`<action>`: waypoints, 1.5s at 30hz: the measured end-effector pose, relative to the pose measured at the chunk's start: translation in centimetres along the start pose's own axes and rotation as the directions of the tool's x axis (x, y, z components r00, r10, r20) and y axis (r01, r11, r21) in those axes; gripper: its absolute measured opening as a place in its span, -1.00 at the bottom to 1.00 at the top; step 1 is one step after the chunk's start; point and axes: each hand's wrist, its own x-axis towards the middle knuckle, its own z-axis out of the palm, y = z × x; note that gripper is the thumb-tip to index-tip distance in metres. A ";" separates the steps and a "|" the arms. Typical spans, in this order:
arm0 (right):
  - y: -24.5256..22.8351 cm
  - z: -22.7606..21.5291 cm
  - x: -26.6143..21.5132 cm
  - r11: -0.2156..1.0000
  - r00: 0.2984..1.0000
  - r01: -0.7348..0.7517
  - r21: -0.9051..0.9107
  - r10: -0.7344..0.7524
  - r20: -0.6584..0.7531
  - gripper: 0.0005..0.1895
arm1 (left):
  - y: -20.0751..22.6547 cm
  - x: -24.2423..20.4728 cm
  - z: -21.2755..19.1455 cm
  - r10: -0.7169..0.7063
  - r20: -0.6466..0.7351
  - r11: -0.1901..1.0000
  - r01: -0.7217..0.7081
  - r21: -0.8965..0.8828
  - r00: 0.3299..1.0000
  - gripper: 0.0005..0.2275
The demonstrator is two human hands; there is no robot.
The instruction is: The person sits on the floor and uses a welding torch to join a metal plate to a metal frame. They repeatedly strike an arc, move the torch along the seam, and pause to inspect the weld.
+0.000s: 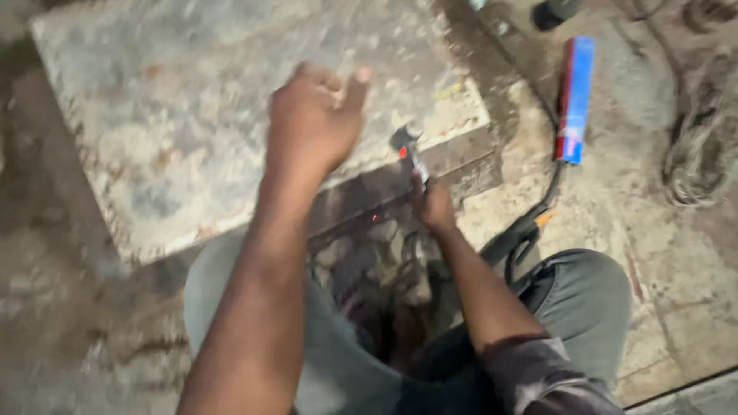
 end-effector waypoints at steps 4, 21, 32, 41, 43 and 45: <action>-8.2 -4.2 1.0 0.997 0.999 -0.046 0.057 0.048 -0.024 -0.66 | 1.7 0.4 1.4 -0.106 0.213 0.954 0.039 0.296 0.971 -0.18; 14.4 -7.2 -6.2 0.176 0.271 -0.916 -0.360 0.934 -0.232 -0.53 | 1.2 -0.8 4.1 -0.076 0.334 0.912 -0.070 0.404 0.940 -0.39; 13.2 -4.7 -4.4 0.533 0.486 -0.845 -0.036 0.740 -0.466 -0.36 | -2.3 0.9 6.9 -0.039 0.259 0.925 -0.064 0.375 0.965 -0.45; -1.4 -4.3 -2.3 0.809 0.882 -0.332 0.485 0.448 -0.143 -0.62 | -3.9 0.8 7.8 0.080 0.274 0.874 -0.199 0.443 0.958 -0.51; -4.2 -4.3 -2.6 0.897 0.935 -0.230 0.378 0.312 -0.170 -0.55 | -3.8 0.8 7.6 0.087 0.294 0.864 -0.219 0.454 0.952 -0.52; -6.2 -4.5 -3.2 0.882 0.963 -0.179 0.435 0.247 -0.107 -0.39 | -3.6 0.7 7.6 0.102 0.316 0.856 -0.245 0.455 0.943 -0.50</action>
